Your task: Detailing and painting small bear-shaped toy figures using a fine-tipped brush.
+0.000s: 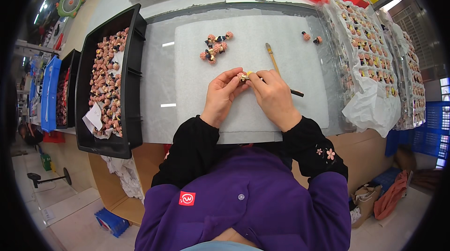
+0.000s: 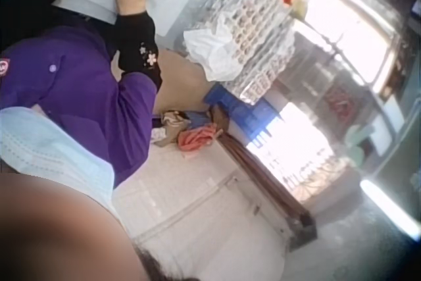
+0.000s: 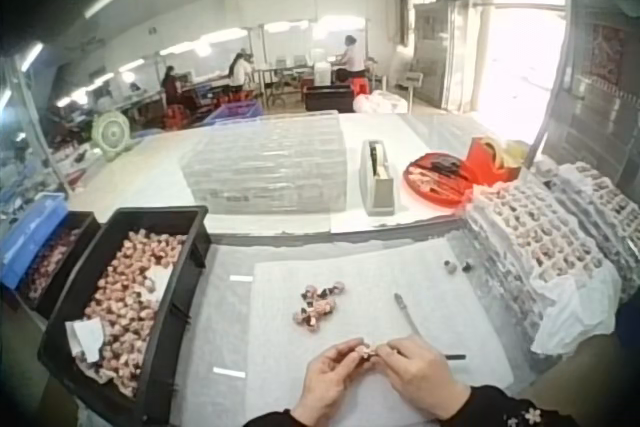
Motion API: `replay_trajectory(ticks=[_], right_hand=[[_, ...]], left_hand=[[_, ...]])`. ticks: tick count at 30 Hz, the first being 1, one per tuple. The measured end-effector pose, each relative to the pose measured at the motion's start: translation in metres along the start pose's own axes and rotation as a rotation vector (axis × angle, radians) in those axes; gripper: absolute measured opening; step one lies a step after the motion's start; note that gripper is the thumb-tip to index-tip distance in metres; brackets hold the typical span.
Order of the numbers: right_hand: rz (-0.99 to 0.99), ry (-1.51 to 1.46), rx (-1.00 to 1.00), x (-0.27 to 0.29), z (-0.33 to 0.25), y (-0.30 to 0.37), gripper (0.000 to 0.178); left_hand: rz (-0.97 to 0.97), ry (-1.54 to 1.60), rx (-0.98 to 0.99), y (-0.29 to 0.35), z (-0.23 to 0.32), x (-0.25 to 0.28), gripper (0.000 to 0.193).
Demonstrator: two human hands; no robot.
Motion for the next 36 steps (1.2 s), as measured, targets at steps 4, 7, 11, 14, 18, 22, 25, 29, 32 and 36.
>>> replay_trajectory(ticks=[4,7,11,14,18,22,25,29,32,36], right_hand=[[-0.007,0.032,0.006,-0.0015,0.0001,0.0008,0.018],[-0.006,0.042,0.000,-0.0024,-0.0004,0.0013,0.018],[0.001,0.051,-0.011,-0.0030,0.0001,0.0025,0.019],[0.012,0.054,-0.019,-0.0035,-0.0002,0.0034,0.019],[0.029,0.055,-0.031,-0.0035,-0.0016,0.0037,0.020],[0.048,0.059,-0.037,-0.0048,-0.0016,0.0054,0.021],[0.072,0.063,-0.037,-0.0047,-0.0003,0.0063,0.021],[0.092,0.075,-0.012,-0.0034,-0.0016,0.0067,0.021],[0.088,0.078,-0.001,-0.0032,-0.0019,0.0067,0.021],[0.079,0.077,0.001,-0.0028,-0.0019,0.0060,0.021]], left_hand=[[0.005,-0.032,0.006,0.0002,0.0002,0.0004,0.026],[0.008,-0.005,0.003,0.0001,0.0000,0.0006,0.025],[0.012,-0.007,-0.003,0.0012,0.0008,-0.0007,0.025],[0.015,-0.042,-0.003,0.0012,0.0007,-0.0003,0.026],[0.015,-0.048,-0.004,0.0010,0.0006,0.0005,0.026],[0.017,-0.018,-0.005,0.0004,0.0008,0.0005,0.026],[0.013,-0.042,-0.006,0.0006,0.0005,0.0001,0.026],[0.020,-0.039,0.001,0.0007,0.0007,0.0001,0.026],[0.021,-0.008,-0.006,0.0005,0.0010,0.0003,0.026],[0.011,-0.012,-0.007,0.0003,0.0004,0.0008,0.026]])
Point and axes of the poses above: each hand's wrist, its own y-axis away from the middle knuckle, its own x-axis out of the back of the hand, z = x × y, the point moved 5 cm from there along -y, towards the middle knuckle, and after that the axes turned 8 degrees about x, right-handed, at the moved point
